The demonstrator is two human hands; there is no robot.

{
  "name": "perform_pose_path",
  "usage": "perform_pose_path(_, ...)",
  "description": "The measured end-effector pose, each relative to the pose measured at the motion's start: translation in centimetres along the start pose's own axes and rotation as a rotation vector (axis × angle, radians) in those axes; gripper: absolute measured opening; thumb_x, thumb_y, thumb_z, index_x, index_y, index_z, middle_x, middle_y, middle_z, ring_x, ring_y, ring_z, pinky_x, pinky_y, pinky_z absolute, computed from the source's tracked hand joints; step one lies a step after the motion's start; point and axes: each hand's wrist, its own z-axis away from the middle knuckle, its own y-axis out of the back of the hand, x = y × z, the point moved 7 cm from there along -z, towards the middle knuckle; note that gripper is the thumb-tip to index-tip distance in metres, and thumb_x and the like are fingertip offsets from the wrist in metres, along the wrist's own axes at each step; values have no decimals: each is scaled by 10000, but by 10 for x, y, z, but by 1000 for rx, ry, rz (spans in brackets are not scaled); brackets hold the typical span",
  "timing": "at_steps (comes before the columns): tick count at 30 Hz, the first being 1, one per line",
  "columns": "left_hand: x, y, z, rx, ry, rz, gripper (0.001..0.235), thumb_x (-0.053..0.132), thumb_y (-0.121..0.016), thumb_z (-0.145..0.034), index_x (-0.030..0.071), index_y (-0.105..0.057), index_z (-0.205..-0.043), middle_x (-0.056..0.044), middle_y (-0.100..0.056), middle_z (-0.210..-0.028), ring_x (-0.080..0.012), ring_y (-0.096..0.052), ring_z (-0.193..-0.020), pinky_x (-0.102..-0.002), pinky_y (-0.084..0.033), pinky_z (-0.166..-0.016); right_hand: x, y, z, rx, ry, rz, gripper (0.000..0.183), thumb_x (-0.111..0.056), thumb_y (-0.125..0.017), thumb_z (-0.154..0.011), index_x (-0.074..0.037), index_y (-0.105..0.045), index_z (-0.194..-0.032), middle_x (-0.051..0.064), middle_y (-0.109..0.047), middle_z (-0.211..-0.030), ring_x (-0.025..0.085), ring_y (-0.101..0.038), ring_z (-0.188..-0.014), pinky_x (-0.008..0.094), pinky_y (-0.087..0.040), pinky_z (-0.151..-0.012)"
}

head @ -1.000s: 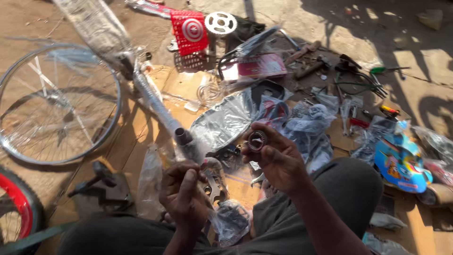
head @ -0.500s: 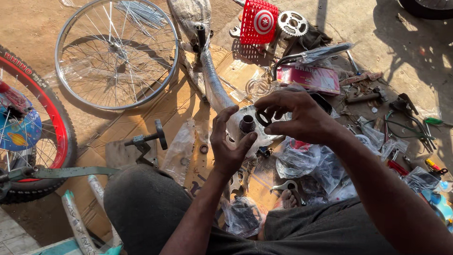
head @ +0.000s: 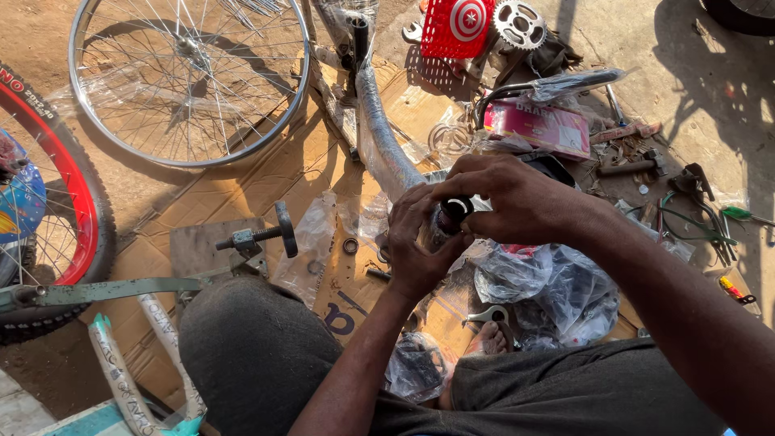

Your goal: The person sits on the ground and handles a bicycle bottom bracket bearing, inspecting it and rotating the ball bearings with their fingers. They then place the bearing into the bottom bracket shell of a bicycle frame and rotate it to check the fit.

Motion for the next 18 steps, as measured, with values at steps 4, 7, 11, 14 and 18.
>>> perform_pose_path(4, -1, -2, -1, 4, -26, -49, 605, 370, -874, -836, 78, -649, -1316, -122, -667, -1347, -334, -596, -1367, -477, -452, -1185, 5, -5, -4, -45, -75, -8, 494, -31, -773, -753, -100, -719, -1239, 79, -677, -1019, 227, -676, -954, 396, -579, -801)
perform_pose_path(7, -2, -2, 0, 7, -17, -40, 593, 370, -867, -842, 87, -655, -1319, -107, -676, -1344, -327, -604, -1365, -479, -455, -1193, 3, -6, -6, -66, -71, -10, 487, -17, -774, -741, -106, -728, -1218, 74, -683, -1011, 224, -681, -955, 387, -587, -810)
perform_pose_path(11, -1, -1, 0, 13, -28, -44, 585, 366, -871, -843, 97, -657, -1316, -93, -682, -1340, -320, -614, -1362, -487, -448, -1209, 1, -6, -7, -104, -72, -15, 499, 16, -745, -744, -152, -737, -1213, 66, -687, -1026, 221, -684, -979, 384, -600, -830)
perform_pose_path(14, 0, -1, 0, 21, -32, -43, 589, 370, -878, -832, 100, -658, -1307, -91, -682, -1331, -319, -614, -1356, -486, -445, -1208, -2, -5, -8, -115, -47, -16, 514, 28, -732, -746, -174, -736, -1219, 60, -693, -1048, 220, -687, -1016, 379, -602, -862)
perform_pose_path(18, -1, -1, 1, 20, -18, -42, 595, 391, -886, -838, 104, -655, -1305, -89, -682, -1332, -315, -617, -1354, -482, -451, -1208, -5, -5, -10, -124, -25, -23, 482, 7, -743, -769, -183, -737, -1212, 63, -696, -1091, 228, -686, -1060, 377, -594, -907)
